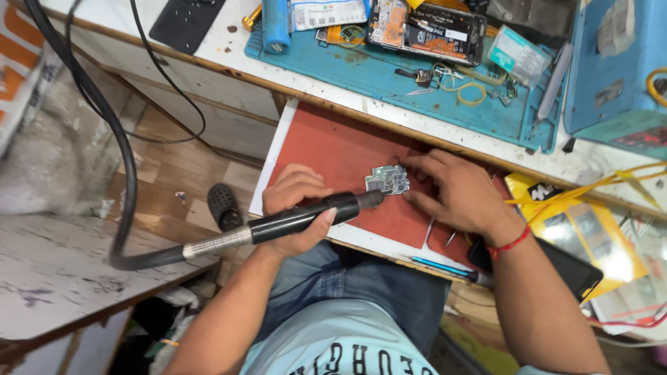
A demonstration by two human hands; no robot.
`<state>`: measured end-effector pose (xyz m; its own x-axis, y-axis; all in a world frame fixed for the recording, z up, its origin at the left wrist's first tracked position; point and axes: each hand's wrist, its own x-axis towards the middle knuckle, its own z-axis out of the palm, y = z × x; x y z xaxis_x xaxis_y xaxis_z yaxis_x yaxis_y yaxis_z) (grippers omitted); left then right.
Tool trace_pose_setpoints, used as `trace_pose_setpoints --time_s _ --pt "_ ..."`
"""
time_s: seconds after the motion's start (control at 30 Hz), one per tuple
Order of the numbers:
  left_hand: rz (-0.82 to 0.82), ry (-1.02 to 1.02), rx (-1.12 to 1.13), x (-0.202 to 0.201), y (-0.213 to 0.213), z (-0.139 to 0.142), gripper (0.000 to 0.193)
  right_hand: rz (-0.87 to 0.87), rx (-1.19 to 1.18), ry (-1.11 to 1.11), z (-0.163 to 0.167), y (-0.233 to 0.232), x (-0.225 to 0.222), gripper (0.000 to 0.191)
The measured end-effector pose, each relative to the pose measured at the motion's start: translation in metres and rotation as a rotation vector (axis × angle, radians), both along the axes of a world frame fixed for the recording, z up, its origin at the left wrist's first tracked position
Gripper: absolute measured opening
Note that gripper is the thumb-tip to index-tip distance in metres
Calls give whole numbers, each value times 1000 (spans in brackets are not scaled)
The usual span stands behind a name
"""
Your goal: The person holds a small green circuit board steady on a red mat with one hand while directing a hot air gun at its components with the other, moving the nozzle across the board and repositioning the board to heat different areas. The workbench around holds a disassembled phone, tweezers, and small parts.
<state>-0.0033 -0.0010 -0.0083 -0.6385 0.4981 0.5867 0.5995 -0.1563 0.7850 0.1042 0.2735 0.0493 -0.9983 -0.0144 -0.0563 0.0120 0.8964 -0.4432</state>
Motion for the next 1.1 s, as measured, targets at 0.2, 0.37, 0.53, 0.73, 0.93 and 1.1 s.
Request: trace_pose_setpoints --time_s 0.2,0.37,0.53,0.73,0.93,1.1 --pt "28 -45 -33 1 -2 -1 27 5 1 -18 2 -6 2 49" --pt "115 -24 -33 3 -1 3 27 0 8 -11 6 -8 2 48" --pt "141 -10 -38 7 -2 4 27 -20 -3 -51 8 -7 4 48" --pt "136 0 -65 13 -2 5 28 -16 29 -70 11 -9 4 50" --pt "72 13 -67 10 -1 7 30 -42 12 -87 11 -10 3 50" --pt "77 40 -56 14 -2 4 30 -29 5 -55 9 -9 5 50"
